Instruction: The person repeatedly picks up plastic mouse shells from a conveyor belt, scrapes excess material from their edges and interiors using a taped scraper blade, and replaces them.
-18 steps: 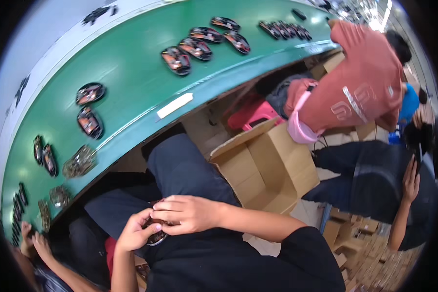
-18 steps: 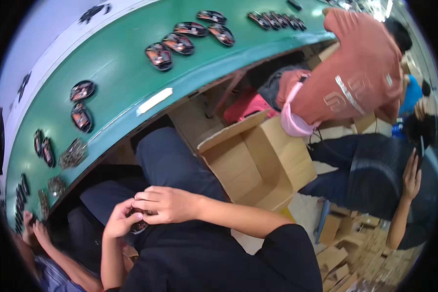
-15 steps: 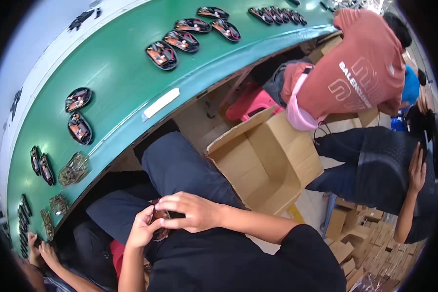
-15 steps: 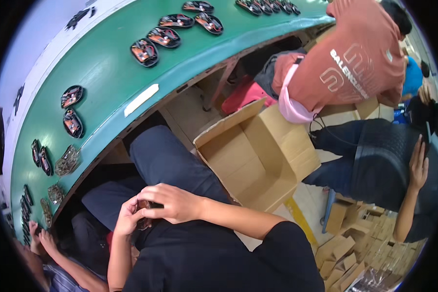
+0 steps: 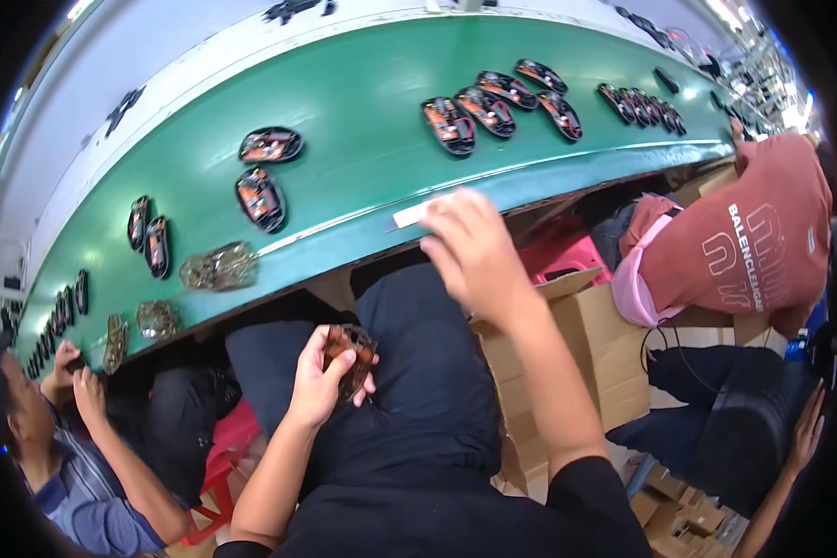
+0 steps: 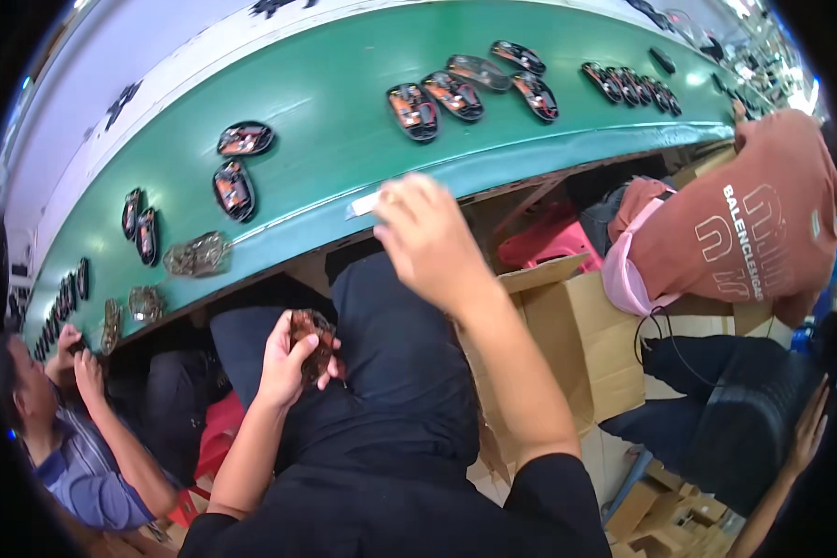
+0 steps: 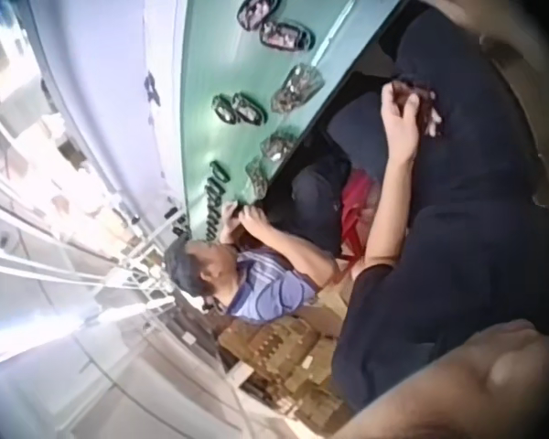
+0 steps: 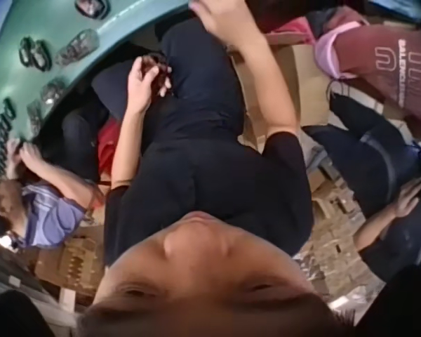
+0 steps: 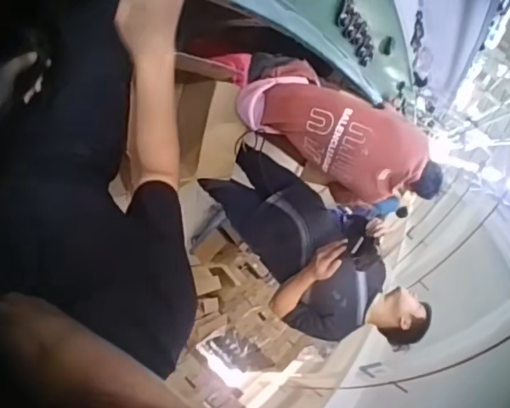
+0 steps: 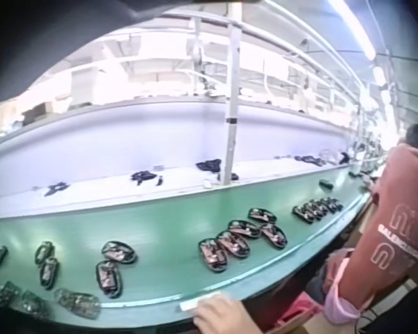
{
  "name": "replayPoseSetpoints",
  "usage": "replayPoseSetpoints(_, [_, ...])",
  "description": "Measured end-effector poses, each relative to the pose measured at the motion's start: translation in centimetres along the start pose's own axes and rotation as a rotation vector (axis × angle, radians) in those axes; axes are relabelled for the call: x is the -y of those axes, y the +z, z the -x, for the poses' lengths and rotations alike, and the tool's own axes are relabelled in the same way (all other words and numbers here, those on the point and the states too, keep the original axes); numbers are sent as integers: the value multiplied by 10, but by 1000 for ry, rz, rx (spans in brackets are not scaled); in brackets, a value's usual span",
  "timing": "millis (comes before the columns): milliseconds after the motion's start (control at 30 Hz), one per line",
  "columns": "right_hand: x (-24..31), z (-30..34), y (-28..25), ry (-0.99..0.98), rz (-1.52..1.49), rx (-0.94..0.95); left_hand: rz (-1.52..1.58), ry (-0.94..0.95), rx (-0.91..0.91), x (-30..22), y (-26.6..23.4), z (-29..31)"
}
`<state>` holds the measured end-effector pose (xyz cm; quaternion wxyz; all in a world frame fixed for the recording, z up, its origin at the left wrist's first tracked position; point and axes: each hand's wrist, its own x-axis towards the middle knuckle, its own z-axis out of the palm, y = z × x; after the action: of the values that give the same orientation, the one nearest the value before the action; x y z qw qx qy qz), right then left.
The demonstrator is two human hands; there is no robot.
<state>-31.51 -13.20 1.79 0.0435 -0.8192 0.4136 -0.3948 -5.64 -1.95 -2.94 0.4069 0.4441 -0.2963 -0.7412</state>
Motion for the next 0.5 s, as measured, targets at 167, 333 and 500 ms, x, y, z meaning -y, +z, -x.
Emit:
replayPoseSetpoints(167, [-35, -31, 11, 67, -53, 269, 151, 124, -84, -17, 1, 20])
replayPoseSetpoints(333, [-43, -54, 6, 132, -103, 397, 221, 188, -29, -28, 1, 38])
replayPoseSetpoints(500, [-20, -62, 7, 153, -49, 439, 382, 204, 16, -43, -4, 57])
